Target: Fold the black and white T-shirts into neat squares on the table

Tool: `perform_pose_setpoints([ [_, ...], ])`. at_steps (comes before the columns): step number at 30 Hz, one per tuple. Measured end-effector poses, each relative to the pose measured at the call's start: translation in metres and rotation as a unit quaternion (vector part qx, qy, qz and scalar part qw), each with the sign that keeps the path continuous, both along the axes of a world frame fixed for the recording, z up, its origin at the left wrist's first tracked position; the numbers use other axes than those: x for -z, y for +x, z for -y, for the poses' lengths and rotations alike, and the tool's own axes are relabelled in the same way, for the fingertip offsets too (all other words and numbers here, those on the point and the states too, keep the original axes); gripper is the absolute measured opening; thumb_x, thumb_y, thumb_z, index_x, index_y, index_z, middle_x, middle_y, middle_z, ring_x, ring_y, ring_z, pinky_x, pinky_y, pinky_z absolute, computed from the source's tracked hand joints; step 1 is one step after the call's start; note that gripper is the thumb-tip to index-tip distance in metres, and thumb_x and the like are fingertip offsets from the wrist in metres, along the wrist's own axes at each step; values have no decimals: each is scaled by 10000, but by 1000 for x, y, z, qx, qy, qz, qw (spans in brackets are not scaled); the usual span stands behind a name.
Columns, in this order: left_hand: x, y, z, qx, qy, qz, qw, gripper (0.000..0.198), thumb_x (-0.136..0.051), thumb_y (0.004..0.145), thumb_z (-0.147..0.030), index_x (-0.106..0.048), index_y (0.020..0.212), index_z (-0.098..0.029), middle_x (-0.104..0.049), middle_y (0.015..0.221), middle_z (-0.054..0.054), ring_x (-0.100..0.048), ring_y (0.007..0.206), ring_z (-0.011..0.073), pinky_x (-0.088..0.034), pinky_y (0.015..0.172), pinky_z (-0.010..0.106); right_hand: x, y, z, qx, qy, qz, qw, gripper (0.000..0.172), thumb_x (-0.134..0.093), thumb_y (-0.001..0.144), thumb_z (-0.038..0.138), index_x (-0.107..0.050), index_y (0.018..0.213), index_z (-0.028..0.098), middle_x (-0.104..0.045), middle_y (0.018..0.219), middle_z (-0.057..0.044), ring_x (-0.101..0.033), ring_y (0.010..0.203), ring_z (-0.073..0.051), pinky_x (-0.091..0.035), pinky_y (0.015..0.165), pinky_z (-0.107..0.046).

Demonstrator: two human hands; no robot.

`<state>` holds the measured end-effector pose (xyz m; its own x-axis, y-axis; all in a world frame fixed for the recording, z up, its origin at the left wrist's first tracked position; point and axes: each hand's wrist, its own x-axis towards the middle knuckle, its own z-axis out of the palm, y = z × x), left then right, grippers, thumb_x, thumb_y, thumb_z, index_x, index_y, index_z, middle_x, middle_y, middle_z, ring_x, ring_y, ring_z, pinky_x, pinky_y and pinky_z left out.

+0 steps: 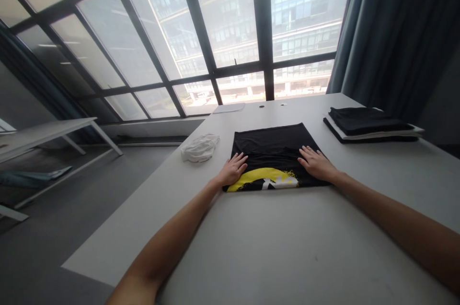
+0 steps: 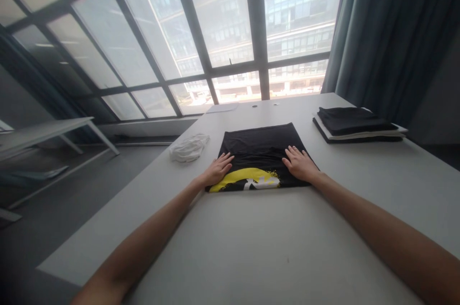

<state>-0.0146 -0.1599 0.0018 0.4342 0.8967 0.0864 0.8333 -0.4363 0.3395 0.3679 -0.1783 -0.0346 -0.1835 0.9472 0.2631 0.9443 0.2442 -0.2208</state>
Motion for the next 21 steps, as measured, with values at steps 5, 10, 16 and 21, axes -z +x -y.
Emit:
perform_pose_setpoints([
  [5,-23,-36,13,-64,97,132,984,428,-418,972,-385,-649,1253,-159,-680,1251,130,-644,1140,238,-485,1011,362,-7,4,1,3,99,-74,992,477,-373,994,354,-618,1326,116,-572,1435,-179,-504,1354,-303,-385,1133,-465],
  [10,-34,-62,61,-108,8,38,993,313,-523,891,-443,-709,836,-198,-720,801,48,-653,737,210,-491,737,306,-20,34,18,17,140,-132,981,307,-470,889,261,-724,1029,159,-719,1044,-135,-665,988,-276,-497,947,-388],
  [16,-16,-69,93,-80,-54,69,993,357,-576,841,-542,-718,841,-214,-717,814,26,-624,740,203,-454,687,275,-18,78,62,98,45,-189,976,227,-512,850,294,-713,878,193,-738,850,-73,-670,782,-224,-482,750,-318],
  [21,-13,-71,85,-86,-70,112,987,444,-659,745,-601,-758,946,-218,-718,891,36,-619,782,214,-465,708,282,-17,93,91,154,37,-233,959,245,-521,843,326,-697,913,172,-735,804,-73,-669,736,-209,-475,709,-293],
])
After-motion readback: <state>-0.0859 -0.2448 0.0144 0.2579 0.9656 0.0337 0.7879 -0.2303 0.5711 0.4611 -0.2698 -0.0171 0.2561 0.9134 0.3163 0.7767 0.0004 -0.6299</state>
